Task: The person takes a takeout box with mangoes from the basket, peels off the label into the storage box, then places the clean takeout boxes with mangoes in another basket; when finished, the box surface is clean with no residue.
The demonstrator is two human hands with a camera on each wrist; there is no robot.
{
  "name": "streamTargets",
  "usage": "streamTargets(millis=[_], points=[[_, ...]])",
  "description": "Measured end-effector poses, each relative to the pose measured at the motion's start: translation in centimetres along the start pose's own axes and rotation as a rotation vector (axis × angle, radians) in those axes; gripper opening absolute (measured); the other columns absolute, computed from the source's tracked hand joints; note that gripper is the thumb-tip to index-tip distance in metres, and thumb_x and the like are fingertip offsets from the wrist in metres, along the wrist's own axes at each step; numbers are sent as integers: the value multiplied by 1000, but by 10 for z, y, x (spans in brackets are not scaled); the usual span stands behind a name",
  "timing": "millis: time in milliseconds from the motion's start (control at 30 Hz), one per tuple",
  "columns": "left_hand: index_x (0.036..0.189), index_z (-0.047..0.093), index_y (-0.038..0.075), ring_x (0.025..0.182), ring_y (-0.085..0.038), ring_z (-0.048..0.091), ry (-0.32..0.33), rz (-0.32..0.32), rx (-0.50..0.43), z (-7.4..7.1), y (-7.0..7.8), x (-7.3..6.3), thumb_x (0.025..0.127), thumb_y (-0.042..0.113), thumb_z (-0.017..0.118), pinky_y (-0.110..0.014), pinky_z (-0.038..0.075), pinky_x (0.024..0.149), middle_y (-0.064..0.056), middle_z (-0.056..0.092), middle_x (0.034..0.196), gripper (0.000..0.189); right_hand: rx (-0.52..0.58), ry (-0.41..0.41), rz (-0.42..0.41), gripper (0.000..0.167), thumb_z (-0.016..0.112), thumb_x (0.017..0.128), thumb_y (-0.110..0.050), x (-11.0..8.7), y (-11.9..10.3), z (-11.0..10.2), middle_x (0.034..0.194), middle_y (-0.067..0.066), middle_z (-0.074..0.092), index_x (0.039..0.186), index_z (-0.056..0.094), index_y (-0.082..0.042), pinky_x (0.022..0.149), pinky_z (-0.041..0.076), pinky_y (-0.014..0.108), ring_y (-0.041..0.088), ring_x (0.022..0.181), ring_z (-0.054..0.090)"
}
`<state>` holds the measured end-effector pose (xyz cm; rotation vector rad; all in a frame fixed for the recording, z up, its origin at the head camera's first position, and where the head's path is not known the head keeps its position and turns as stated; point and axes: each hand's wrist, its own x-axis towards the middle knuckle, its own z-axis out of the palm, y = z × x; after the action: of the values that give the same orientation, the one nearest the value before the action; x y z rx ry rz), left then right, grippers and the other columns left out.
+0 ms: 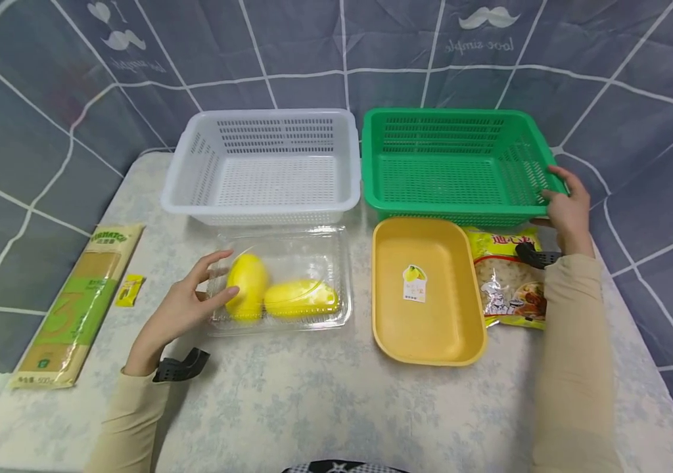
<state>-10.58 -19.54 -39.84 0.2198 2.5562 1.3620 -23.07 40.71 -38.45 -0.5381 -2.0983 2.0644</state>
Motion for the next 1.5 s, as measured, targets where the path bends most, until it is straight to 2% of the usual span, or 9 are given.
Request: streamTargets(millis=[233,400,633,900,1033,1167,1233,1367,1500], points=[[142,41,30,57,-31,65,-69,-9,-181,-7,5,-6,85,31,72,-46,52,52,-22,31,146,64,-43,-8,-10,53,40,97,0,0,-2,1,121,3,39,141,46,-27,47,53,29,5,61,58],[143,40,26,63,-32,65,-124,87,-262,-17,37,7,88,21,70,-49,51,48,-14,43,140,62,-29,-18,-18,52,41,97,0,1,-4,3,119,3,40,142,45,-25,47,53,30,6,61,59],[142,40,28,91,-31,66,-147,196,-355,-16,102,69,87,25,70,-49,53,52,-12,46,137,63,-63,-13,-25,52,40,96,0,3,-4,4,119,3,39,141,46,-27,47,53,30,6,61,58],[141,42,25,89,-33,65,-132,273,-471,20,159,160,86,26,71,-51,54,57,-10,43,137,62,-75,-14,-17,49,43,97,-4,5,-3,3,117,3,39,141,46,-26,48,54,30,7,59,59],[142,41,25,89,-25,63,-111,250,-453,48,188,195,86,28,71,-47,55,59,-11,47,126,63,-94,-3,-14,49,43,98,-5,5,-2,1,124,7,38,142,45,-26,47,54,31,7,58,58],[140,40,30,63,-26,61,-90,229,-360,81,204,224,86,35,69,-41,55,57,-12,50,88,62,-133,12,-11,50,42,98,-6,4,-2,0,136,13,31,143,44,-28,48,53,30,6,64,56],[140,39,31,56,-25,61,-62,223,-266,99,205,239,86,40,69,-37,55,55,-10,54,84,63,-143,24,-10,51,42,98,-6,3,-3,0,135,12,33,143,44,-29,48,53,30,6,66,56],[144,35,28,49,-22,60,-25,193,-57,127,207,253,87,44,65,-29,52,51,-8,57,69,66,-118,45,-10,50,44,97,-5,1,-3,-1,117,5,42,141,47,-29,47,53,31,6,63,57],[147,32,24,45,-15,52,-15,152,100,145,206,259,90,45,62,-26,46,53,-5,55,65,68,-84,41,-3,50,45,97,-5,-1,-2,-1,113,4,43,141,47,-27,48,54,31,6,60,59]])
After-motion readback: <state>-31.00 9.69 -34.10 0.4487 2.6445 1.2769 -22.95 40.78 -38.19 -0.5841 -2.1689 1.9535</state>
